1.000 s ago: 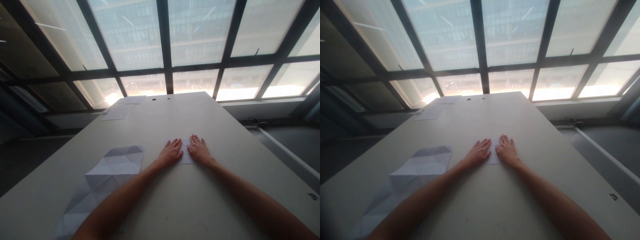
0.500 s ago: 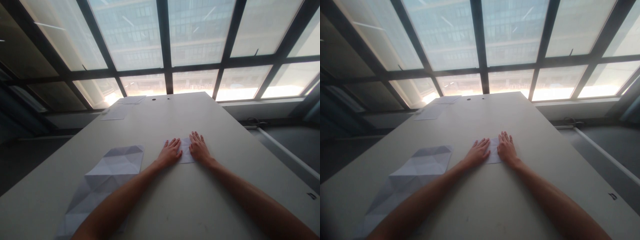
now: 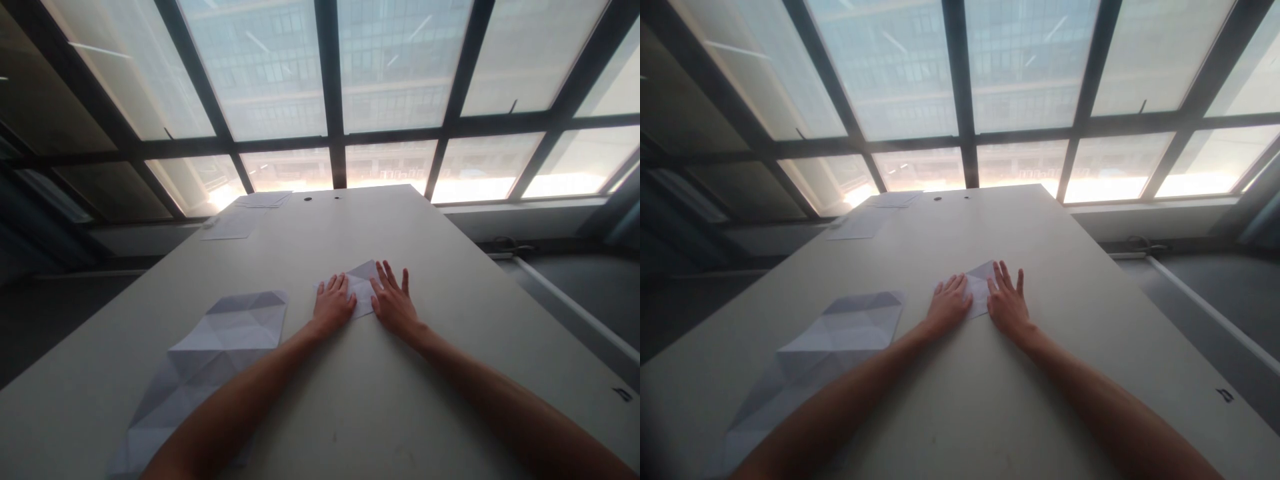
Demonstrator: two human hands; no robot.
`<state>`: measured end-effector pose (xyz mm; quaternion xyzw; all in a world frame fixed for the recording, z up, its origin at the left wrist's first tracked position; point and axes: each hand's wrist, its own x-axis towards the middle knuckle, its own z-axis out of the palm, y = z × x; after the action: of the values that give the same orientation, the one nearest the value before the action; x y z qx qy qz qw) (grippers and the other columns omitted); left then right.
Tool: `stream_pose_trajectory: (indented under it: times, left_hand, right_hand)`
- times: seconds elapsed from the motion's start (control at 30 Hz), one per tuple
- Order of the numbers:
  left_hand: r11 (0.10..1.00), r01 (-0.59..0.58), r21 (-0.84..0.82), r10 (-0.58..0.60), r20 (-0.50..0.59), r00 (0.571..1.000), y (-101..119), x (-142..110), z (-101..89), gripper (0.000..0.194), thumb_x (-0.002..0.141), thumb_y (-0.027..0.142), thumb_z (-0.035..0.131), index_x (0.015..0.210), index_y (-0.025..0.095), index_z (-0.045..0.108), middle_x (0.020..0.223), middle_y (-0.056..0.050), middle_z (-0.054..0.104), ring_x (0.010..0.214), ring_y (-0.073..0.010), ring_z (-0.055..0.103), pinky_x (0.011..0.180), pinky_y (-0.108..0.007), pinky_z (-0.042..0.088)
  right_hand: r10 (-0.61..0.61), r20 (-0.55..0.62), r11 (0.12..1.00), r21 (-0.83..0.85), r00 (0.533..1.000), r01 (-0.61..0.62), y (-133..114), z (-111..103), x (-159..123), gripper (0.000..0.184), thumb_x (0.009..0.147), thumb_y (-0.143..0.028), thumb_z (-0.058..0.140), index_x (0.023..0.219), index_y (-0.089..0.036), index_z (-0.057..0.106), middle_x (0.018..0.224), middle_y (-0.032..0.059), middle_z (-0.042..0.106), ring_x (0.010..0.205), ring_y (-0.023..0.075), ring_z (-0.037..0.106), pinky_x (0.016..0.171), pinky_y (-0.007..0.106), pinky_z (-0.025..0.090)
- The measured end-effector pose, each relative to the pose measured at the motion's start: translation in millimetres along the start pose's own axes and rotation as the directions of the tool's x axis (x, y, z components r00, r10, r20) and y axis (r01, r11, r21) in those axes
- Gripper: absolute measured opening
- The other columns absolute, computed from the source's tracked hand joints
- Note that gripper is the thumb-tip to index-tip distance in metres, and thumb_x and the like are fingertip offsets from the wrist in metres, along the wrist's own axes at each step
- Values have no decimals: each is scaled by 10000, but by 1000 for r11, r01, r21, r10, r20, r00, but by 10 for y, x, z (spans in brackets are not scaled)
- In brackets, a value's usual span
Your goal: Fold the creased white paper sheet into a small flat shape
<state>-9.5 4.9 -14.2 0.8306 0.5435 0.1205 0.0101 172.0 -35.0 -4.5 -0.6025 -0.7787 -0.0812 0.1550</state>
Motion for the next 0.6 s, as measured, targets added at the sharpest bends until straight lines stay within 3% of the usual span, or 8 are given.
stream_pose_trajectory:
  times: [0.2,0.4,0.6]
  left_hand:
    - [998,23,58,-18,-93,996,8,-12,-116,442,977,424,403,1315,190,567,1387,-127,550,1234,-333,471,1000,-522,406]
    - [998,-40,54,44,-74,996,-11,-20,-242,279,971,323,451,1114,236,673,1160,-100,606,1097,-287,523,936,-433,454]
    - [980,-198,-23,197,-39,980,-4,-32,-177,281,947,326,509,1177,274,663,1280,-58,603,1172,-248,533,1006,-390,450]
  right_hand:
    - [89,171,985,128,981,-111,108,174,63,473,990,-243,335,1431,-166,486,1558,163,380,1469,285,274,1161,646,48]
    - [182,166,970,130,969,-205,290,222,130,487,985,-218,321,1445,-155,467,1567,153,367,1466,292,275,1157,658,57]
    - [285,99,925,232,953,-301,411,257,160,461,975,-262,394,1408,-139,494,1518,158,442,1438,290,330,1162,613,168]
